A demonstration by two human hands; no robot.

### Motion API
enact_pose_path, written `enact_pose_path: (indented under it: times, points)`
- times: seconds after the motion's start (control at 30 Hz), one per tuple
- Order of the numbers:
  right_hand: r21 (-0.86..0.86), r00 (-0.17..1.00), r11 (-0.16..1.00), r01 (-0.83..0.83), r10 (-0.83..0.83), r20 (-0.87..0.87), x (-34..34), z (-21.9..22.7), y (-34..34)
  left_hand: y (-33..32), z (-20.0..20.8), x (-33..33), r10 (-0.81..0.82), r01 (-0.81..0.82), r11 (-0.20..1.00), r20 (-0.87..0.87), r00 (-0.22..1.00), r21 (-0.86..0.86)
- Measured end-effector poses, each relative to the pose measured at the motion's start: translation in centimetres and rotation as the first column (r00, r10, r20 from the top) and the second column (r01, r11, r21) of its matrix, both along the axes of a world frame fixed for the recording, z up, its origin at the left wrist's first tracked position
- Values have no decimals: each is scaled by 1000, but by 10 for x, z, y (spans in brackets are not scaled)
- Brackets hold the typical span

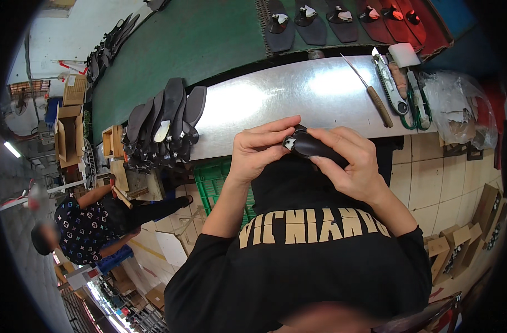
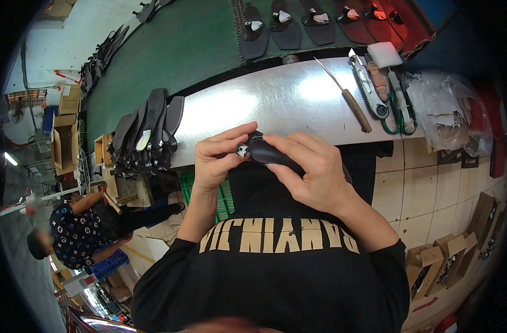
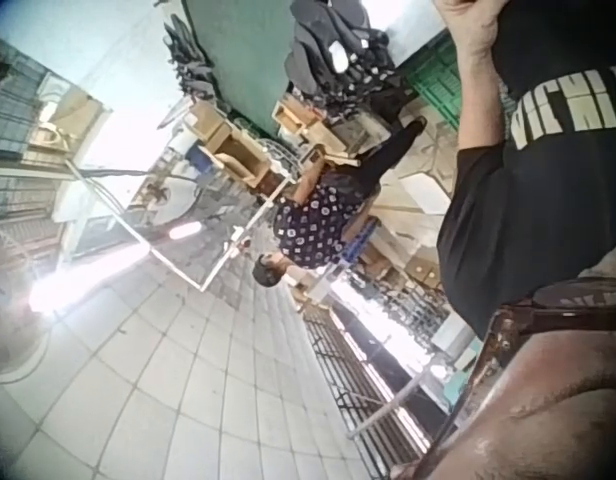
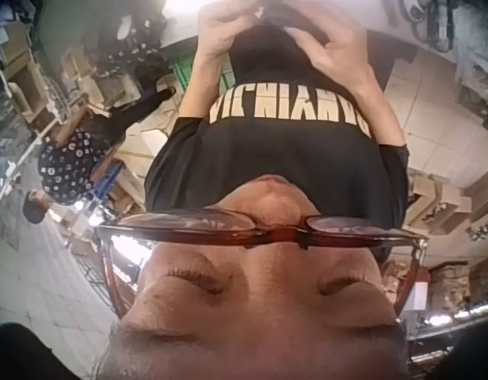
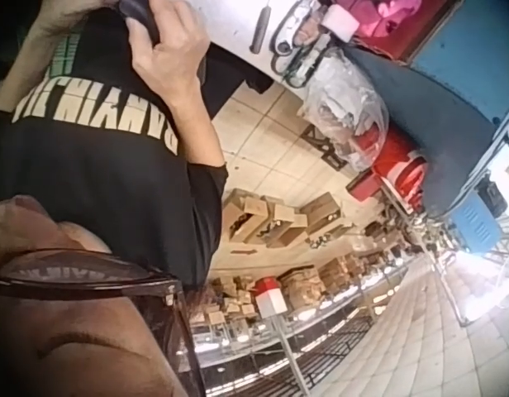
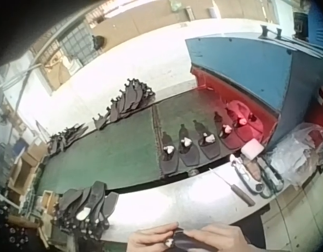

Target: Applying adhesive and attaching components to shoe soles on a manufacturing line.

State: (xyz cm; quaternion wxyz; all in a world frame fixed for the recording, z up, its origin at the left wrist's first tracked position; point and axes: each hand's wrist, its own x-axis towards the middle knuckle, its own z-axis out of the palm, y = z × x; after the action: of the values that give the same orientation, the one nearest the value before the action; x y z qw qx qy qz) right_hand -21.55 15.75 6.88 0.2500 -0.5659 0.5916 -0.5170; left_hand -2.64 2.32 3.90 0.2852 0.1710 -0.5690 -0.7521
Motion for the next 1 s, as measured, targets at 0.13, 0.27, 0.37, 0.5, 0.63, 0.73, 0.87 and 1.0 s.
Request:
enact_pose_path:
  times: [0.13, 0.27, 0.37, 0.5, 0.63, 0.73, 0.87, 1.0]
  points:
    - [-20, 990, 1000, 0, -3, -144, 0, 1, 0, -4, 0, 1, -102, 101, 993, -26, 994, -55]
    - [-16, 967, 1000, -19, 14, -253, 0, -1, 1, -3, 0, 0, -116, 117, 991, 27, 993, -57]
    - [55, 992, 998, -33, 40, -121, -2, -9, -2, 2, 0, -1, -104, 106, 994, 71, 992, -25]
    - [216, 952, 976, -19, -48, 301, 5, -25, -1, 12, 3, -7, -3, -30, 989, 220, 975, 145]
    - [226, 978, 971, -83, 36, 207, 3, -29, -1, 15, 6, -9, 27, -96, 972, 303, 953, 214]
    - [184, 997, 983, -18, 2, 83, 7, -23, -3, 18, 6, -11, 54, -104, 985, 321, 946, 141]
    - [119, 994, 991, -59, 70, -86, 4, -24, -7, 13, -4, -8, 67, -113, 986, 332, 941, 123]
    - [165, 996, 982, -92, 92, 7, 5, -23, -5, 14, -6, -10, 105, -150, 981, 318, 942, 120]
